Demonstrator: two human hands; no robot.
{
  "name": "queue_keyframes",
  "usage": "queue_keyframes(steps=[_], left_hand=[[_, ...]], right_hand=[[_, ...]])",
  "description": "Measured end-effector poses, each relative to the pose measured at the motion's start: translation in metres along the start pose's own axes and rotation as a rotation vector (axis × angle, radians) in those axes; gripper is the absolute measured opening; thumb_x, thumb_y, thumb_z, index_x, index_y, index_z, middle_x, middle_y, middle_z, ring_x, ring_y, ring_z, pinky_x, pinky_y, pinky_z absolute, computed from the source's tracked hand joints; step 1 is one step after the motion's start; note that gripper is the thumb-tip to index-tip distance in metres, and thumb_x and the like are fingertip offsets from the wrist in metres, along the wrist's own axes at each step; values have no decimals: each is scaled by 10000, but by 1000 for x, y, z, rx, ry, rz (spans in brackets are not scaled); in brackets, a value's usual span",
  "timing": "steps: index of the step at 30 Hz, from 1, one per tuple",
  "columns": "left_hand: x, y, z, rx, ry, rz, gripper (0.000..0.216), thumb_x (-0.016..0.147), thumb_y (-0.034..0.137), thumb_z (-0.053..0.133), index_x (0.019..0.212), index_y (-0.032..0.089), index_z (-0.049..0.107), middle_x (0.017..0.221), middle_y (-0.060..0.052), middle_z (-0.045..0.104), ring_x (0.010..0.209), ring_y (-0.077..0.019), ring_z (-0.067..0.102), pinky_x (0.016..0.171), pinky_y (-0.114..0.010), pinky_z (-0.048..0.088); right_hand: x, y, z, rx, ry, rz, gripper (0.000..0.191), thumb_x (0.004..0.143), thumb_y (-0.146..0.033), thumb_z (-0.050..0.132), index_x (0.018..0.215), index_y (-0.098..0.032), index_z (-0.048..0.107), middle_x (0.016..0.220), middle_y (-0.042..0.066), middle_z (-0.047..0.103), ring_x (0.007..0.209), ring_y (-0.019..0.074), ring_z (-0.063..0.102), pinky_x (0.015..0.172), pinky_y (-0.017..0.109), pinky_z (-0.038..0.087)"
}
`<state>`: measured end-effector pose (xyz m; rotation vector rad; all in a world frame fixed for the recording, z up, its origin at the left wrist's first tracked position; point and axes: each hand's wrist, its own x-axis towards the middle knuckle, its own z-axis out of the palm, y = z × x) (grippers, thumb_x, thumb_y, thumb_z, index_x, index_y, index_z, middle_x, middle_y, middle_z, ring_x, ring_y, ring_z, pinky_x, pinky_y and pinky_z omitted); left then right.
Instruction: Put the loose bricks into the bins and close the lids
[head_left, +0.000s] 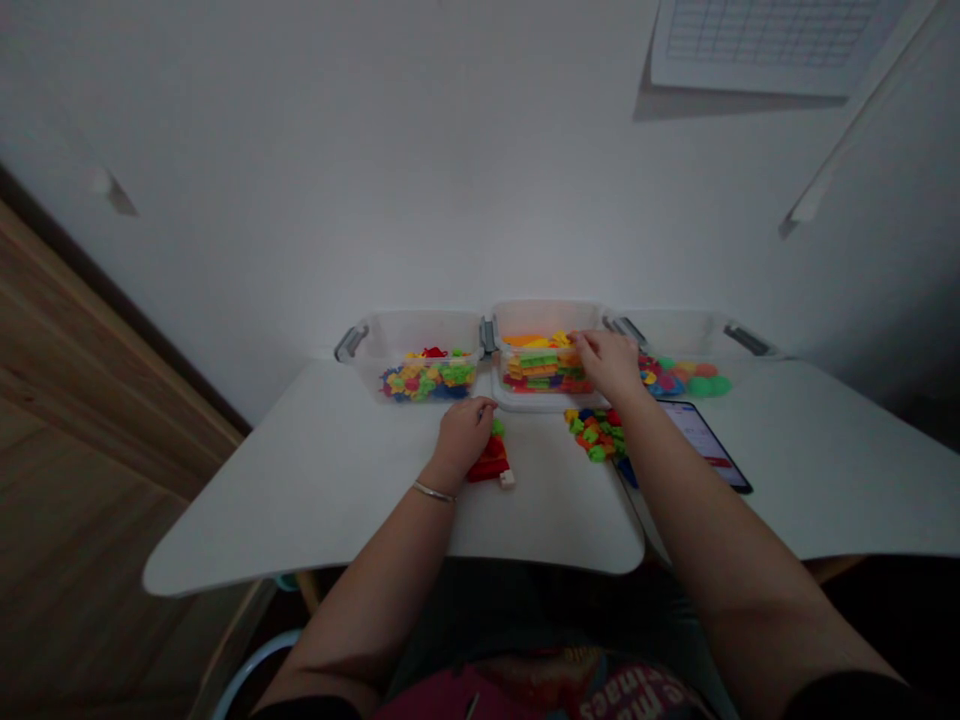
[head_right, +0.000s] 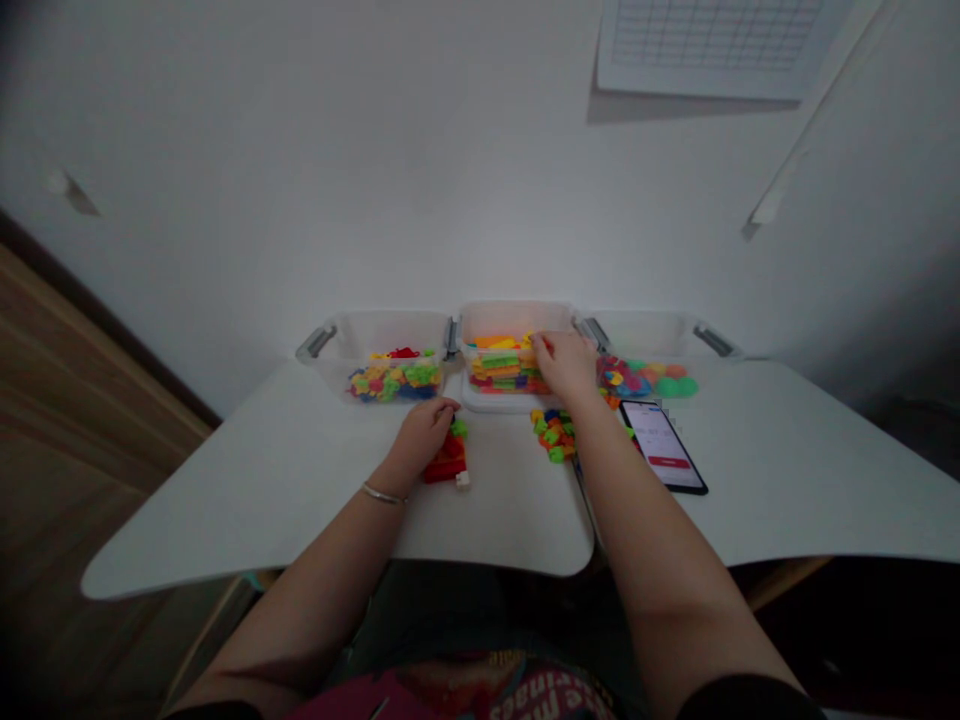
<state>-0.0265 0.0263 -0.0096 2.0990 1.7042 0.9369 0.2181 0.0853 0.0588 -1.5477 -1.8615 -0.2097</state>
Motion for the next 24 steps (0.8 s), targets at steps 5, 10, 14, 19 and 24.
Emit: queue_keyframes(steps=[5,10,14,19,24], left_hand=[[5,3,3,-63,16,-45,317,921,222,376,976,173,684,1038,-87,718,1005,-200,634,930,-329,469],[6,11,5,-15,14,-63,310,915,198,383,1009,170,677,1051,-88,717,1004,-193,634,926,-309,465],[5,14,7,102,-2,-59,319,908,183,384,1040,165,675,1081,-93,711,1015,-202,628,947,-323,455],[3,15,8,238,-9,-63,306,867,177,441,1044,161,689,1093,-105,701,1067,-227,603,999,-351,427],[3,13,7,213,-41,-75,306,860,197,449,1026,191,705,1076,-89,705,1056,-218,610,998,-346,435]], right_hand=[[-17,-13,2,263,239,-66,322,900,-280,402,958,-180,703,1012,100,713,1001,250,606,932,408,421],[-57,-40,32,416,-63,-345,267,886,-165,444,961,-203,697,1008,60,722,983,192,628,914,342,453],[-85,-49,59,343,-315,-462,362,843,-69,460,1110,-195,669,1208,61,669,1109,193,576,995,363,415],[-95,-50,60,182,-389,-467,340,852,-119,514,1158,-187,645,1199,69,664,1105,224,558,988,375,408],[-92,-49,48,91,-379,-377,300,836,-127,554,1118,-183,643,1115,71,681,1053,212,569,976,342,404]])
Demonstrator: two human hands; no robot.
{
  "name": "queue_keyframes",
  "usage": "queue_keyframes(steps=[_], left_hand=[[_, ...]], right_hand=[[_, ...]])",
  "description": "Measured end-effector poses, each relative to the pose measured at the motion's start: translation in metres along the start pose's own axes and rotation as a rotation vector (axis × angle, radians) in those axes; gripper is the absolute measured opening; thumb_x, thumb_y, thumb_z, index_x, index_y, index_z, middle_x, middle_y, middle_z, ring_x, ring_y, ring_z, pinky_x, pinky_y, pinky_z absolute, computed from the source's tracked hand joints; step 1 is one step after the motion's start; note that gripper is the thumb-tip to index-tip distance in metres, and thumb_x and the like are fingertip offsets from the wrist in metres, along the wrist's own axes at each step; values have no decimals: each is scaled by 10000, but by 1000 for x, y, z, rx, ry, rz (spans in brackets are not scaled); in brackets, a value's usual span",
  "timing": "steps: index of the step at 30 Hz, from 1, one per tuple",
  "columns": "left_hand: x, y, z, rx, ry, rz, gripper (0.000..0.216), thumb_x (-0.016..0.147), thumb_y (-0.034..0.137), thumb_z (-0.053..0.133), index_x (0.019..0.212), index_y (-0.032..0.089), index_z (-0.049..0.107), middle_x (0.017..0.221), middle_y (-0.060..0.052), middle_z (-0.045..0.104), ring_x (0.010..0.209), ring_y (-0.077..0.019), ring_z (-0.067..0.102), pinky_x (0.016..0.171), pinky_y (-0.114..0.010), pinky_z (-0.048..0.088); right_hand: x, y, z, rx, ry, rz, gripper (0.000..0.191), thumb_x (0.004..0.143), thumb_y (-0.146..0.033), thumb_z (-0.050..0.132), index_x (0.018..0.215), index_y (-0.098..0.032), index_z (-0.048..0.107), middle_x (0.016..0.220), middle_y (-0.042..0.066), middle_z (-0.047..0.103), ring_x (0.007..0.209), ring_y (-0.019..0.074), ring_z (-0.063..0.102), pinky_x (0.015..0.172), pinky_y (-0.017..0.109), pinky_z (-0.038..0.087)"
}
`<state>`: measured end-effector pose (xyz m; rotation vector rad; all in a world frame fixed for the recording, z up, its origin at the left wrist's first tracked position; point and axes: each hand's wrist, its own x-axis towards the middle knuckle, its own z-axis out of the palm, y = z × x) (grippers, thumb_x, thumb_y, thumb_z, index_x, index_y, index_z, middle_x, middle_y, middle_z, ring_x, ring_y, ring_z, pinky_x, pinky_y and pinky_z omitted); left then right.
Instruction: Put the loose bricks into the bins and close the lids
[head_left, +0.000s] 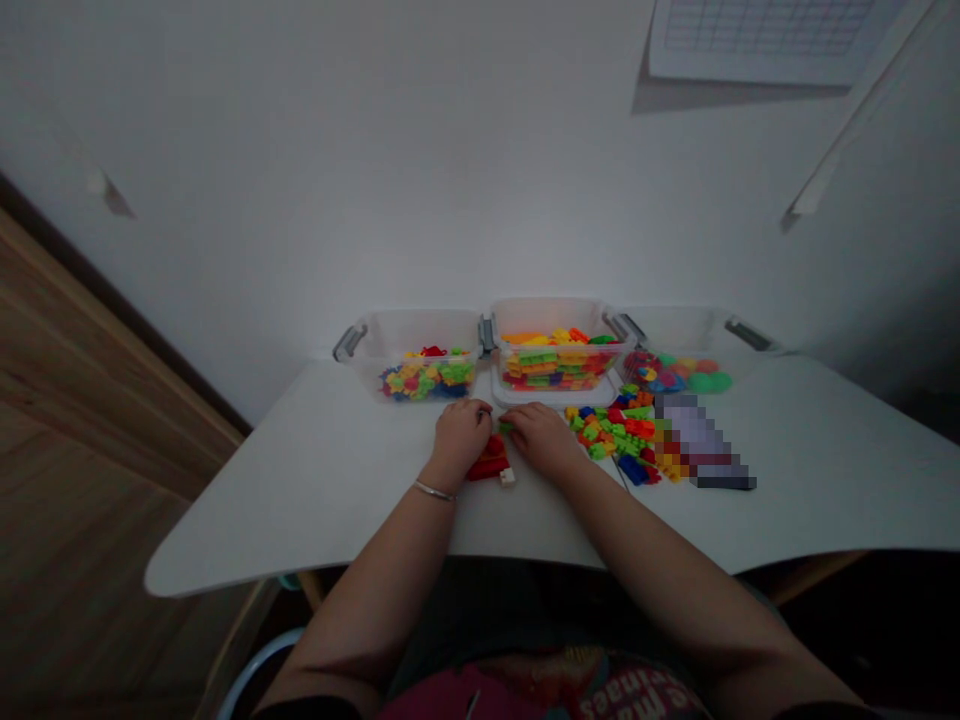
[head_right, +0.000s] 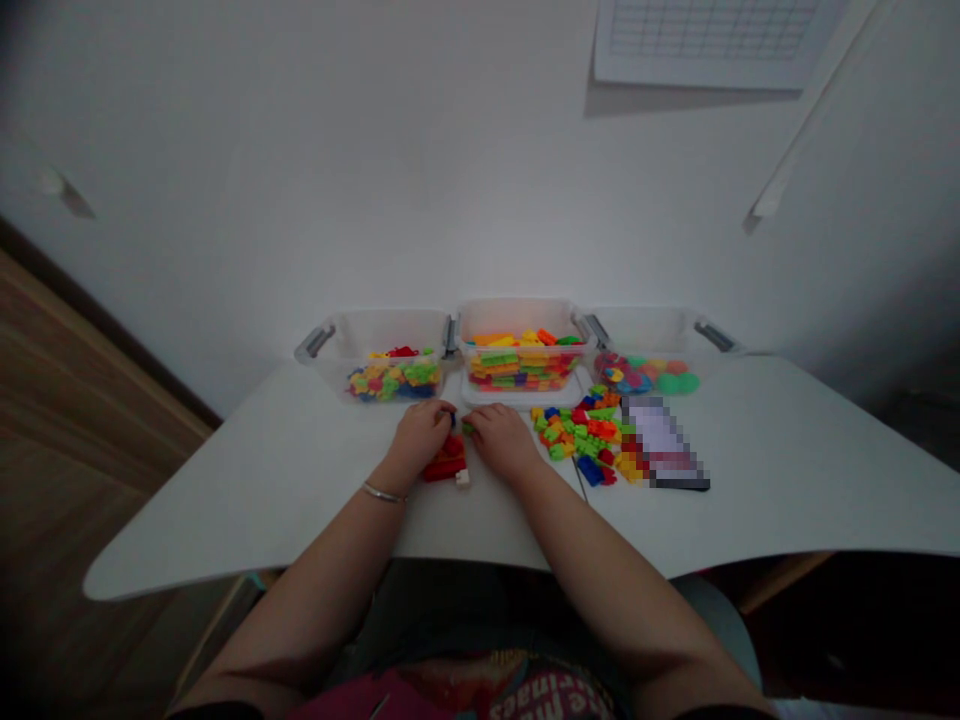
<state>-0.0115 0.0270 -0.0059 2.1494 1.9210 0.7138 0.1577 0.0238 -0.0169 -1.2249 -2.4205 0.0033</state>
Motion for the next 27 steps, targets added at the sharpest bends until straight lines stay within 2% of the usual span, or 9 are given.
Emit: queue_keyframes(steps=[5,7,9,13,16,19,21,25,27], left_hand=[[2,-2,1,-27,-38,28,294,851,200,474,1034,201,703,1097,-70,708,1074,-209,607,1017,-336,427],[2,-2,1,-36,-49,43,292,857,202,474,1038,201,702,1103,-68,710,1078,-212,608,1018,-340,426],[3,-2,0,-50,-54,51,291,857,197,474,1037,194,703,1104,-74,712,1074,-218,612,1015,-348,428],[2,-4,-4,-68,-52,49,288,850,185,482,1030,189,707,1098,-82,715,1062,-226,618,1004,-362,433],[0,-7,-6,-64,-55,39,285,851,186,486,1029,194,708,1096,-82,716,1056,-227,620,995,-365,436],[-2,-11,-5,-71,-57,39,286,851,188,487,1029,192,710,1098,-86,716,1064,-233,618,996,-372,434],[-3,-14,-5,-73,-56,40,284,851,193,487,1024,190,712,1092,-91,717,1061,-234,621,996,-374,436],[-3,-16,-4,-67,-60,44,282,857,199,483,1019,190,714,1091,-89,718,1057,-229,625,996,-369,436],[-3,-15,-4,-61,-64,42,282,864,206,478,1019,188,713,1096,-91,716,1059,-231,624,993,-371,435]], right_hand=[[-5,1,-6,-35,-21,185,209,819,-209,583,1015,-157,634,1018,102,688,1008,236,594,929,356,430],[-7,1,-7,8,-30,247,196,811,-229,585,991,-167,627,992,101,691,962,240,614,877,354,457],[-9,3,-9,96,23,254,223,795,-209,581,1013,-178,621,1011,97,692,950,237,624,857,353,473],[-4,14,-30,271,362,200,285,793,-215,545,1068,-197,617,1065,99,678,952,233,617,833,367,497],[5,29,-59,270,618,254,266,809,-278,533,1044,-200,630,1053,103,668,915,234,610,801,378,505],[17,51,-84,196,745,335,250,798,-282,538,1002,-189,649,1001,94,662,876,225,606,808,378,498],[24,65,-91,145,738,381,255,796,-273,529,988,-178,665,996,102,663,873,224,605,818,380,490],[32,80,-85,-8,497,386,282,851,-311,481,953,-174,705,992,112,695,891,243,613,867,428,454],[31,81,-79,-73,441,339,319,891,-321,434,985,-189,709,1053,101,703,965,255,610,917,460,419]])
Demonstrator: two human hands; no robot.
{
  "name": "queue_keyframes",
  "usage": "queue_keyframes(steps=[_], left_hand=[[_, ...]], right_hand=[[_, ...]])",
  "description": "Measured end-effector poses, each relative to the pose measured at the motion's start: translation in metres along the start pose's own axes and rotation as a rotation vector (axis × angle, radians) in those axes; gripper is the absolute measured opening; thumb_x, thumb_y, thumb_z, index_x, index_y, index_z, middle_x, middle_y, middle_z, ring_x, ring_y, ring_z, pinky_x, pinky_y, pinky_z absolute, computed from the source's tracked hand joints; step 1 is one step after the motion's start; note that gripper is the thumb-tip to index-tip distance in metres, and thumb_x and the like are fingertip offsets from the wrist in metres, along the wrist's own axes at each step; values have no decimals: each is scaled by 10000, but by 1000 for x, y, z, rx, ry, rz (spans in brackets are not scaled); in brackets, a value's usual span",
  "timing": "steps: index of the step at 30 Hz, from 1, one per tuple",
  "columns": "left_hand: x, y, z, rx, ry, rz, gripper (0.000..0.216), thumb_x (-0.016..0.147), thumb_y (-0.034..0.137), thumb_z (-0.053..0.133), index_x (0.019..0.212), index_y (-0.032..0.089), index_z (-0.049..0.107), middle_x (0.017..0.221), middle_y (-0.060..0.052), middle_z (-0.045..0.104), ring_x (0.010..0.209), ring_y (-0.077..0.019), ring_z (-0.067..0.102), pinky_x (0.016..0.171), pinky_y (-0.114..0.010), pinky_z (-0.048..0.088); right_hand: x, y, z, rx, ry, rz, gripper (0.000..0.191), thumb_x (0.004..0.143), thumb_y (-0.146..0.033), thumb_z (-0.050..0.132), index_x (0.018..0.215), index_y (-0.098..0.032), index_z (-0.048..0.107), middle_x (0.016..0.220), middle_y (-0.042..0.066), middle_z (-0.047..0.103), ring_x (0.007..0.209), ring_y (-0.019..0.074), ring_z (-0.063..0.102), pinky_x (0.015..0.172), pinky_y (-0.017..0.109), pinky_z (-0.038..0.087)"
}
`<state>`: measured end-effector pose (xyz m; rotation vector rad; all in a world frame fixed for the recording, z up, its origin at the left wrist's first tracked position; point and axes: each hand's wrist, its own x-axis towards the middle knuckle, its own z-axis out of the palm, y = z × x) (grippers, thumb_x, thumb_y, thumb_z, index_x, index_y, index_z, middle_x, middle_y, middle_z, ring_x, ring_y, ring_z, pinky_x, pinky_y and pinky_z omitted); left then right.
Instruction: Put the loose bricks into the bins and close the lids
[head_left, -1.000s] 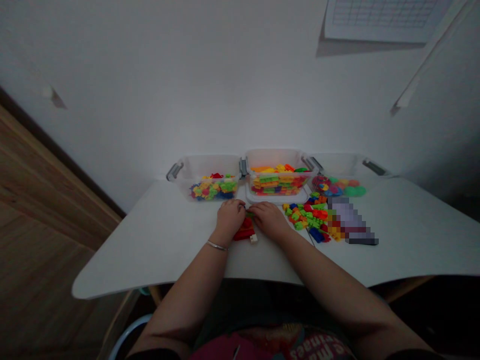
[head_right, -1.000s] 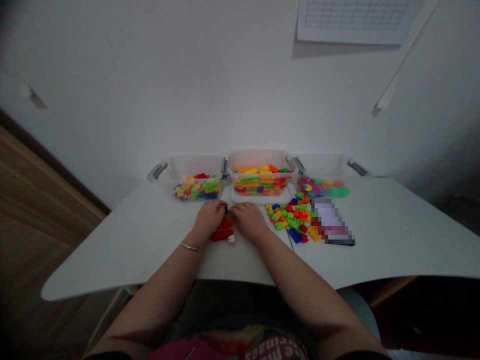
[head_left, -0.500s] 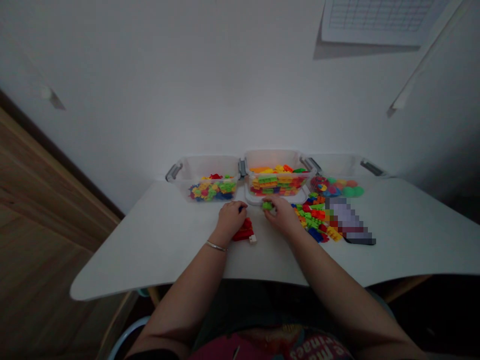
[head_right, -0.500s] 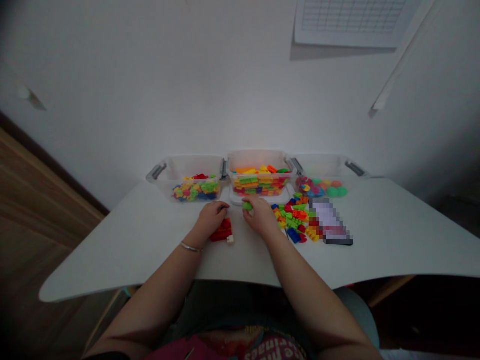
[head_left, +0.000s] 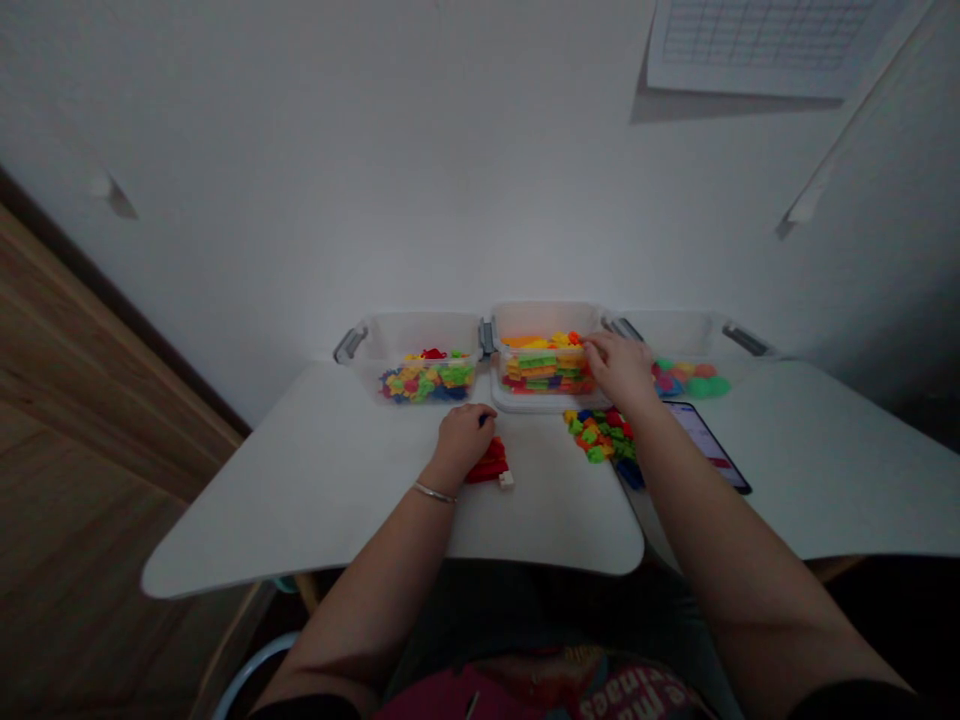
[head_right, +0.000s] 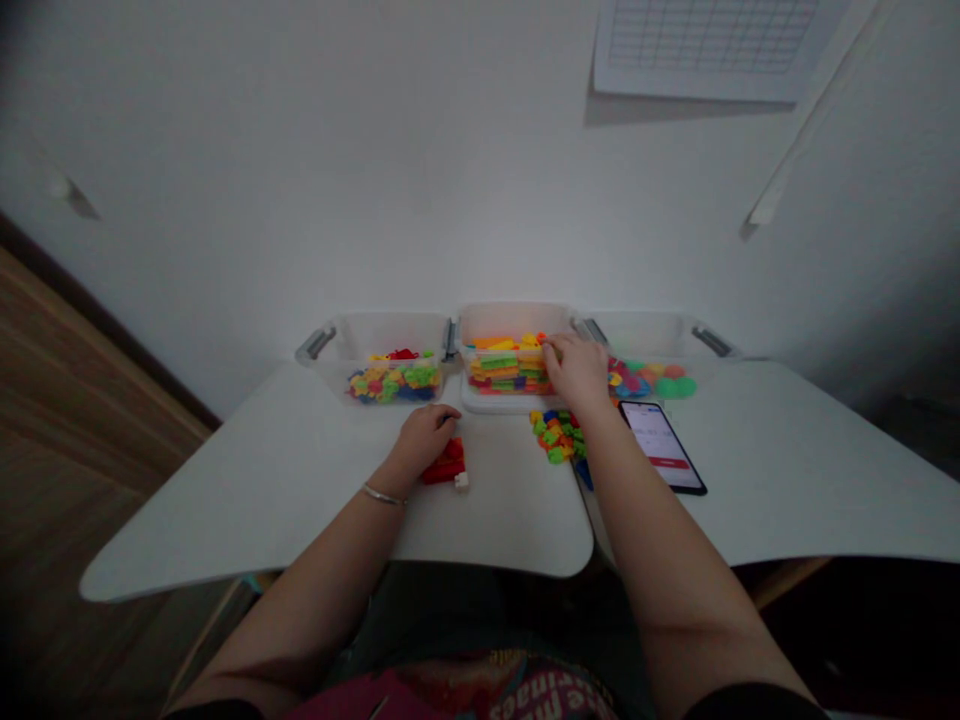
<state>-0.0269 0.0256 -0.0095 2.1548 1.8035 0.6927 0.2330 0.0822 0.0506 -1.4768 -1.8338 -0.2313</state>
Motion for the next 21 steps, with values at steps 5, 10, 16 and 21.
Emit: queue_keyframes(steps=[5,10,16,21], left_hand=[[1,1,2,-30,-1,-14,272,886,225,458,994,201,706,1081,-80,719,1048,-217,623,982,-352,433],[3,0,3,-168,9,33,370,955,276,317,976,186,674,1070,-83,708,1045,-193,618,974,-328,440],[2,-1,2,-300,54,12,369,942,238,296,978,183,659,1062,-86,696,1059,-181,612,992,-326,441],[5,4,2,-373,75,-40,349,936,262,314,967,201,656,1068,-66,697,1056,-173,612,987,-321,446]], right_hand=[[-7,0,4,11,40,-46,346,912,-322,408,1071,-200,691,1125,79,702,1063,266,598,963,475,390],[-3,5,4,50,5,-50,354,901,-302,406,1092,-207,688,1124,85,705,1062,270,604,992,506,382],[-4,4,-3,348,136,127,372,863,-297,410,1106,-173,661,1116,112,690,1038,257,611,928,452,463],[-25,-25,-3,468,315,147,299,869,-270,413,987,-175,671,1038,106,696,1018,234,618,940,417,463]])
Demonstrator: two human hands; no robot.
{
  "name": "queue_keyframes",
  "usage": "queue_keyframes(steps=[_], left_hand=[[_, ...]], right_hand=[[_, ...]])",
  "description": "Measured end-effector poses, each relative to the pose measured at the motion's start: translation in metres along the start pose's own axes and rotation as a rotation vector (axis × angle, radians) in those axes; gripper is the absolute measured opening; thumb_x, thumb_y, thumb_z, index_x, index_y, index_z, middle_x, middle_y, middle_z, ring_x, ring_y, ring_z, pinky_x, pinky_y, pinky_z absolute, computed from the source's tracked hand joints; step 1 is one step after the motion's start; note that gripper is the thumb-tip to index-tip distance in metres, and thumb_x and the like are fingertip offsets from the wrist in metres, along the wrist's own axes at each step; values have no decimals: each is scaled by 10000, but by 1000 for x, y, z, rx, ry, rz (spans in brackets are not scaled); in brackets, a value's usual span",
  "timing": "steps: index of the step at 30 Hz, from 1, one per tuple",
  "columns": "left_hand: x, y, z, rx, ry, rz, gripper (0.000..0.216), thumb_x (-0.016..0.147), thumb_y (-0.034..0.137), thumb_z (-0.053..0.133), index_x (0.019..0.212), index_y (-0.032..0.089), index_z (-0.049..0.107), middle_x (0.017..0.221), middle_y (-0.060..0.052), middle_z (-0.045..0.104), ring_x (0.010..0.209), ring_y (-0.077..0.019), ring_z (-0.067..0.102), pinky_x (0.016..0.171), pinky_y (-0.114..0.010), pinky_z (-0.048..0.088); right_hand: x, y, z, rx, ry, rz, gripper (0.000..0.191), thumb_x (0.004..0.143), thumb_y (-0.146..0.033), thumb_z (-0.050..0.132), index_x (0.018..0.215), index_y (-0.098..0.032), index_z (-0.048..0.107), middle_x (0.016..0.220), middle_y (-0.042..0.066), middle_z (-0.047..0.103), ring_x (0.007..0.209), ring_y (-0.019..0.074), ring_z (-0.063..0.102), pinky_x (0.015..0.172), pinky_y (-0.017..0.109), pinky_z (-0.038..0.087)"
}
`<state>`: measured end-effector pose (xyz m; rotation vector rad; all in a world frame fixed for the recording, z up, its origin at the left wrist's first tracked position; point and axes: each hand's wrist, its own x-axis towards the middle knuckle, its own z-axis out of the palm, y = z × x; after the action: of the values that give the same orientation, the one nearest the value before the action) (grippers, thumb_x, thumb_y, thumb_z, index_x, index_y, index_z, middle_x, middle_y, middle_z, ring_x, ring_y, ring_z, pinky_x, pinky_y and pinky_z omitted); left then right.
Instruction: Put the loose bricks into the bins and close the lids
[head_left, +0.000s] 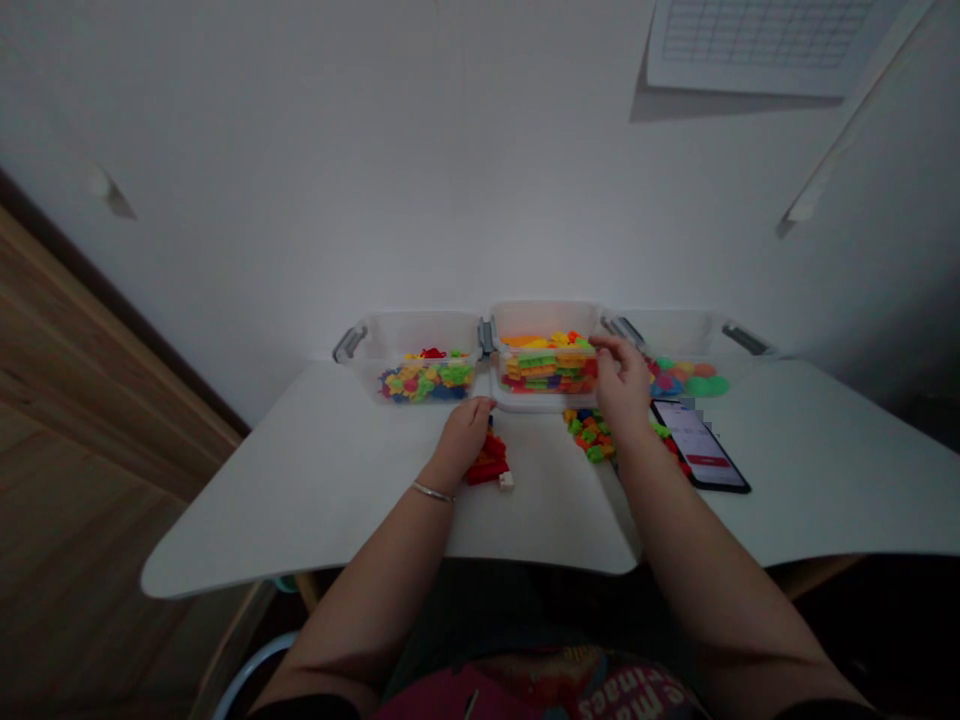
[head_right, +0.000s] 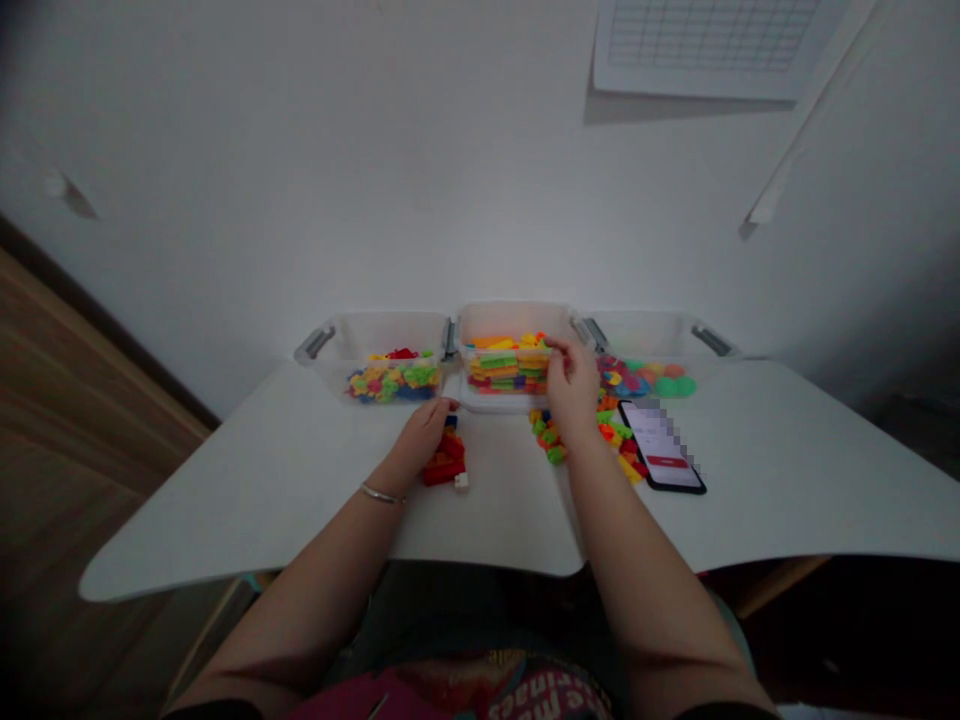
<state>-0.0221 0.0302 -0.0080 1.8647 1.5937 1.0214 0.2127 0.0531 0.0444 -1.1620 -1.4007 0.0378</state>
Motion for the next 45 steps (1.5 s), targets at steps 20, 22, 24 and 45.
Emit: queue_keyframes(steps=[20,22,24,45], left_hand=[[5,1,7,-144,105,-152,370,895,308,386,1187,150,549,1072,-119,690,1037,-213,632,943,-347,461],[5,2,8,-137,100,-153,361,893,310,396,1178,156,554,1049,-108,697,1025,-212,637,924,-342,468],[5,2,8,-140,92,-146,358,891,314,402,1175,159,556,1017,-97,703,1002,-206,644,889,-327,479],[3,-3,5,-137,79,-99,298,884,312,409,1054,180,615,993,-83,693,972,-200,631,878,-325,465]], right_hand=[[-81,-3,53,-153,-863,-295,467,846,-48,444,1237,-230,622,1319,56,610,1204,204,572,1053,409,432],[-81,-7,50,-233,-811,-265,341,874,-119,491,1150,-217,667,1260,69,648,1155,227,600,1015,415,459],[-80,-9,46,-306,-786,-231,237,876,-168,537,1053,-194,693,1208,92,672,1110,249,614,970,421,479],[-15,6,10,-42,-227,-162,240,806,-185,549,1013,-205,668,1019,93,635,1019,236,572,937,423,475]])
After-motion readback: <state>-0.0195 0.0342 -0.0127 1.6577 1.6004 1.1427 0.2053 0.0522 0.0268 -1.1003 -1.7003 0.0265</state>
